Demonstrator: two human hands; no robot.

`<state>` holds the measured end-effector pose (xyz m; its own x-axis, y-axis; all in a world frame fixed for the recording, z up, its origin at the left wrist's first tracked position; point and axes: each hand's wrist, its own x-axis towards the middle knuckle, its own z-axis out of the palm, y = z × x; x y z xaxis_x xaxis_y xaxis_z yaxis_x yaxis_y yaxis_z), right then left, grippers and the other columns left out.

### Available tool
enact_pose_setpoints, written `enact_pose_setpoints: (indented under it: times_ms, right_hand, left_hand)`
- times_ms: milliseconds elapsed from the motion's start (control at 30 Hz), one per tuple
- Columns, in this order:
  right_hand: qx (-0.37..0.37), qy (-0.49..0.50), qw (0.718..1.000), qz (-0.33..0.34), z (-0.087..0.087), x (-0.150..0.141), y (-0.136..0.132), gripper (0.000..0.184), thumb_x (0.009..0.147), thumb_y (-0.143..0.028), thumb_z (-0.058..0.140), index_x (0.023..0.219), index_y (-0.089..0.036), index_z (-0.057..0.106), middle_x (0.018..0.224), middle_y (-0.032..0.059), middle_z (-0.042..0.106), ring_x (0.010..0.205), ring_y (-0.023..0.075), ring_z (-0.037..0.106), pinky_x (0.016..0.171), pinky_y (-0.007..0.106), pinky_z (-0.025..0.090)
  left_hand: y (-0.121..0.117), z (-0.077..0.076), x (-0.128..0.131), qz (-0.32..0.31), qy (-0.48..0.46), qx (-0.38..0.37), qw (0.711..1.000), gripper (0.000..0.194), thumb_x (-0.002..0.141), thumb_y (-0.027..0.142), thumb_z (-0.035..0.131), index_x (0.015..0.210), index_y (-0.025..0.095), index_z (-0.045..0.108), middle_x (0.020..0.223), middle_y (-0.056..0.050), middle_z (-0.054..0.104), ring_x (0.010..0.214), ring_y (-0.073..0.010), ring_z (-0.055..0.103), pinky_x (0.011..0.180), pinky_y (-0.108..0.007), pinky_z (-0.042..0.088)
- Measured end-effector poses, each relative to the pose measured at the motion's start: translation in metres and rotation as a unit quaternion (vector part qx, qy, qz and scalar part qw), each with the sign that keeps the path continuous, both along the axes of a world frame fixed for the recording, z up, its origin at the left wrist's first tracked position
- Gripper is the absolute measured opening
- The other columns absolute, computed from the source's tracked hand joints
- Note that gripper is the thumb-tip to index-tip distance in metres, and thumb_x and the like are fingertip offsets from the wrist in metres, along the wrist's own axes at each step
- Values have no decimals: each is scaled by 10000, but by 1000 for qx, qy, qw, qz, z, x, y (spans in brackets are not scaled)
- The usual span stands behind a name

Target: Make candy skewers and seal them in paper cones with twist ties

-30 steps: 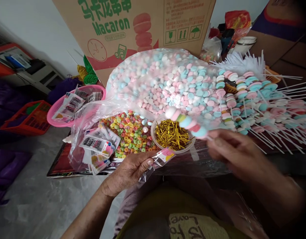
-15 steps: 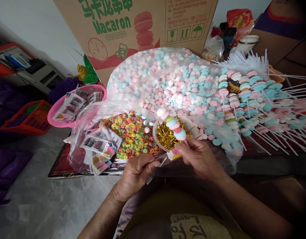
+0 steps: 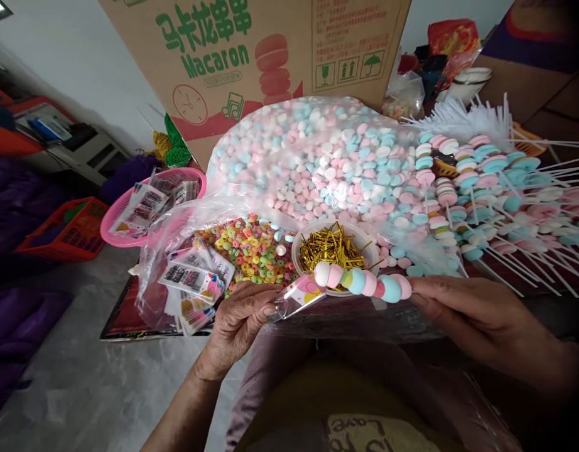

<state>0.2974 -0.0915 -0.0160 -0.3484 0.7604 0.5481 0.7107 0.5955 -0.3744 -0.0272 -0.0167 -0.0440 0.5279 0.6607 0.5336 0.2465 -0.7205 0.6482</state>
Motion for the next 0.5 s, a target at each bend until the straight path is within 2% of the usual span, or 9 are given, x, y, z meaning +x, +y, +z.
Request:
enact_pose_setpoints:
  times_ms: [200, 333, 500]
  right_hand:
    - [20, -121, 991, 45, 4, 24, -5, 472, 837, -82, 446, 1282, -241, 463, 848, 51, 678, 721, 158, 635, 588, 250, 481]
    - [55, -214, 975, 14, 5, 39, -8, 546, 845, -104, 440, 1370, -241, 382, 662, 21, 599, 571, 181, 521, 523, 305, 387]
    - [60, -227, 971, 49, 4, 39, -8, 634, 826, -86, 470, 1424, -218, 306, 644, 7, 588, 556, 165, 508, 520, 290, 388]
  left_hand:
    - [2, 11, 0, 17, 73, 51, 996, 191, 869, 201, 578, 1033, 226, 672, 959, -60, 735, 870, -179, 673, 787, -332, 465]
    - [6, 15, -1, 25, 101, 102, 989, 191, 862, 190, 590, 1041, 218, 651, 931, -53, 739, 819, -162, 681, 737, -308, 459]
    - [6, 16, 1, 23, 102, 85, 991, 178, 872, 199, 576, 1031, 220, 652, 926, -48, 740, 816, -154, 679, 731, -297, 460]
